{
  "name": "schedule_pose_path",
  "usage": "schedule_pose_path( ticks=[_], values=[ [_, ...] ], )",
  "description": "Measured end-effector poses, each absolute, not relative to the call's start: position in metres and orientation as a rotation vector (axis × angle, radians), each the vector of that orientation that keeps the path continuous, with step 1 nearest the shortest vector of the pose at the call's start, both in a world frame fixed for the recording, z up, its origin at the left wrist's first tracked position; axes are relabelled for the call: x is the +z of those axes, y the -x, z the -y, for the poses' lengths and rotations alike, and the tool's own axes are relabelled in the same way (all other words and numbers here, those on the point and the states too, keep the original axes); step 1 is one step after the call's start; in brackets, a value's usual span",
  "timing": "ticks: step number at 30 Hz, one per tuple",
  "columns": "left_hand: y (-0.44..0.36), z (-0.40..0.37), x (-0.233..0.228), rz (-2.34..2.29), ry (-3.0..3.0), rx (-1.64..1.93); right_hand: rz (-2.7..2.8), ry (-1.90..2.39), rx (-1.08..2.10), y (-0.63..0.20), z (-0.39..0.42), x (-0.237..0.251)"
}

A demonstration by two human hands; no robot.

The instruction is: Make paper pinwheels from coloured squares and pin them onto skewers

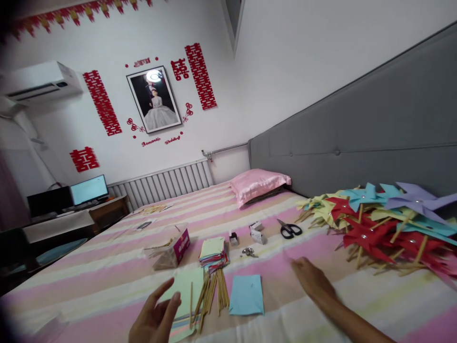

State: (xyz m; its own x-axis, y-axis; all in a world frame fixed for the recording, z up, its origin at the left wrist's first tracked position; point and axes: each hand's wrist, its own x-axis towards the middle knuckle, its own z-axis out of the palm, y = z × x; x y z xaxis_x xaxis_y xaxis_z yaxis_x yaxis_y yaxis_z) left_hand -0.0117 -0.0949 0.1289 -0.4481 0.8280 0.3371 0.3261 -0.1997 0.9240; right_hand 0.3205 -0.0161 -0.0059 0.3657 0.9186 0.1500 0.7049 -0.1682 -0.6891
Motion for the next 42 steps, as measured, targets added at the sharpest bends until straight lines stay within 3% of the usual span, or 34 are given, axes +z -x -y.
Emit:
schedule_pose_path(
  ticks=[7,13,20,23,30,38,42],
  values=[
    [-0.037,0.007,0.153,-1.373,-1.227,1.718,1.772,1.797,0.901,-0.223,-0.055,0.016],
    [-0.040,-0.060,0.148,-1.335,-1.108,1.811,1.944,1.529,1.286,-0.220,-0.078,0.050],
    [-0.041,-0.098,0.121,-1.287,-0.901,1.900,1.656,1.014,1.256,-0.237,-0.093,0.119],
    [-0.046,-0.105,0.098,-1.222,-0.801,1.774,1.361,0.811,1.320,-0.227,-0.103,0.112],
    [-0.035,-0.116,0.075,-0.545,-0.500,1.236,1.055,0.770,1.427,-0.204,-0.136,0.064],
    [-0.048,-0.122,0.054,-1.148,-0.634,1.434,1.073,0.864,1.436,-0.197,-0.145,0.052],
    [-0.046,-0.120,0.051,-1.227,-0.633,1.432,1.188,0.860,1.430,-0.206,-0.138,0.066]
  ],
)
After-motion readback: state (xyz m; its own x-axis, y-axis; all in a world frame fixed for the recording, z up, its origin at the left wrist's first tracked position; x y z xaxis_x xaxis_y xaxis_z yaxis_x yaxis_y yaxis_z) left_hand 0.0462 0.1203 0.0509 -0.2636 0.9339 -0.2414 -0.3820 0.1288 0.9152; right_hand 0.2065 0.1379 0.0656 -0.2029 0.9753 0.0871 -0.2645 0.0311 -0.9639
